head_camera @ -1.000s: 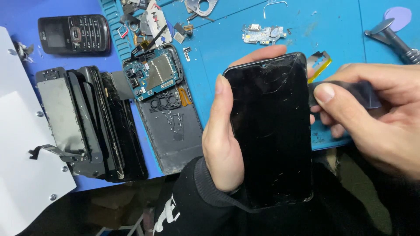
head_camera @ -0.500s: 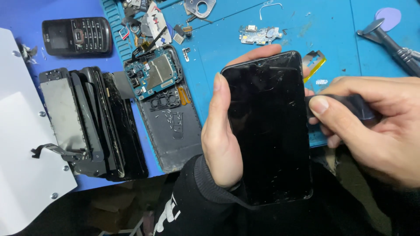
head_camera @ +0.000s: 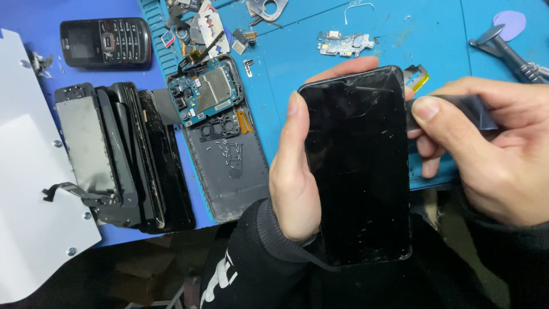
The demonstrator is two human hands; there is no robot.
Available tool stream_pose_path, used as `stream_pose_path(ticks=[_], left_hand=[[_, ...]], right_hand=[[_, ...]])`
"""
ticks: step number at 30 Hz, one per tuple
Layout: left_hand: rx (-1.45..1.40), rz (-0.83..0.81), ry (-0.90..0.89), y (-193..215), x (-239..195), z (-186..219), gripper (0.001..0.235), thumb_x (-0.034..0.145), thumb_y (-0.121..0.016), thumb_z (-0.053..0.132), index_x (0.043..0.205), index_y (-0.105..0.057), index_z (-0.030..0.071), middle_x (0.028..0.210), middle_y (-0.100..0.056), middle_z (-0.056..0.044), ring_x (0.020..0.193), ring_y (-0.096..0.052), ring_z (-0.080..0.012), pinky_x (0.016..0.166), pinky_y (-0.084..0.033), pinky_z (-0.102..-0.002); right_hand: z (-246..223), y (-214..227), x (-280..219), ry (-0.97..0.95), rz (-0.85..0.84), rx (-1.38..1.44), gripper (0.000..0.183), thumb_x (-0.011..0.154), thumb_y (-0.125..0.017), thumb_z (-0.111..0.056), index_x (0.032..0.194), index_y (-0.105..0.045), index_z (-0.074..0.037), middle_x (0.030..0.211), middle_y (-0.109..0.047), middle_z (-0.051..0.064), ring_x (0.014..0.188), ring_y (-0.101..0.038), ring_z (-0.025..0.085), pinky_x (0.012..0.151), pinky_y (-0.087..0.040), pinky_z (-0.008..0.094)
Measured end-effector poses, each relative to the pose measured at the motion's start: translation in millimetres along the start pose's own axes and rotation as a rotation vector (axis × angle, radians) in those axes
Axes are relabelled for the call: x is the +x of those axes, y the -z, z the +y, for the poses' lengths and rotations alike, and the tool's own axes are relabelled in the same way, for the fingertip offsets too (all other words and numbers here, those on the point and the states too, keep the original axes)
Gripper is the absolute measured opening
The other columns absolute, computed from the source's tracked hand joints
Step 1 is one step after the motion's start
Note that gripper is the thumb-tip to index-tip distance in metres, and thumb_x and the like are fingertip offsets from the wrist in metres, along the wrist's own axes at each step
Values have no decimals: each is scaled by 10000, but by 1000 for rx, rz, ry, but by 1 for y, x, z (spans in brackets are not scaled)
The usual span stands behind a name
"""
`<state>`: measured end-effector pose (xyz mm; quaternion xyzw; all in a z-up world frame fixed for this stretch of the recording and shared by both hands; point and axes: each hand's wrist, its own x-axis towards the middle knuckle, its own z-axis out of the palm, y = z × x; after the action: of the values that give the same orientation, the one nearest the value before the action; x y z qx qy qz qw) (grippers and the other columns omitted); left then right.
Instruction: Using a thin pry tool and tweezers to separate the screen and internal components of a mobile phone.
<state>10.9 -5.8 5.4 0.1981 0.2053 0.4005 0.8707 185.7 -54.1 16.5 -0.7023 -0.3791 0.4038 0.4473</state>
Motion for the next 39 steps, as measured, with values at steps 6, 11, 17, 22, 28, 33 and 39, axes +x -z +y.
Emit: stream_pose_path(ticks=[6, 11, 17, 22, 28, 33, 39], left_hand=[[9, -6, -6, 0, -1, -1, 591, 1260, -265, 475, 1496, -394, -53, 1286, -587, -196, 1158, -585, -270, 1080, -467, -402], [9, -12, -14, 1, -2, -2, 590, 1262, -271, 476, 1494, -394, -53, 1284, -585, -191, 1167, -581, -264, 1087, -465, -397], [21, -28, -12, 2, -1, 0, 579, 1268, -274, 461, 1481, -405, -61, 1275, -587, -192, 1163, -589, -265, 1098, -462, -397], [90, 20, 0, -1, 2, 2, 589, 1244, -258, 447, 1469, -420, -72, 1278, -587, -194, 1168, -583, -253, 1106, -454, -388], [100, -10, -20, 2, 0, 1, 567, 1263, -249, 432, 1468, -431, -64, 1272, -595, -194, 1170, -581, -246, 1110, -449, -375], [101, 17, -41, 2, 1, 3, 582, 1242, -240, 448, 1476, -419, -55, 1296, -588, -190, 1182, -587, -253, 1106, -459, -385], [-298, -171, -72, 5, -1, 0, 499, 1303, -246, 404, 1441, -451, -29, 1322, -656, -206, 1190, -663, -290, 1073, -527, -427]], right_hand=[[-1, 0, 2, -4, 12, 3, 172, 1032, -663, -116, 948, -716, 24, 799, -673, 78, 660, -621, 100, 535, -552, 249], [2, 1, 3, 3, 10, -8, 164, 1036, -669, -108, 964, -718, 30, 795, -674, 90, 646, -622, 110, 532, -548, 253], [0, 4, 7, 8, -18, -12, 171, 1025, -664, -114, 953, -719, 31, 780, -675, 90, 631, -622, 108, 521, -545, 248], [2, 9, 9, 14, -55, -56, 192, 1032, -658, -118, 938, -723, 36, 756, -672, 94, 613, -624, 117, 520, -547, 251], [-5, 6, 8, 32, -79, -41, 192, 1027, -649, -122, 935, -718, 31, 745, -667, 84, 611, -627, 112, 516, -552, 250], [-15, -4, 4, 40, -29, -13, 193, 1048, -639, -118, 949, -710, 31, 761, -662, 87, 608, -619, 114, 534, -542, 246], [-6, -7, -2, 25, 6, 58, 213, 1082, -627, -135, 964, -697, 29, 795, -683, 83, 632, -636, 106, 596, -557, 237]])
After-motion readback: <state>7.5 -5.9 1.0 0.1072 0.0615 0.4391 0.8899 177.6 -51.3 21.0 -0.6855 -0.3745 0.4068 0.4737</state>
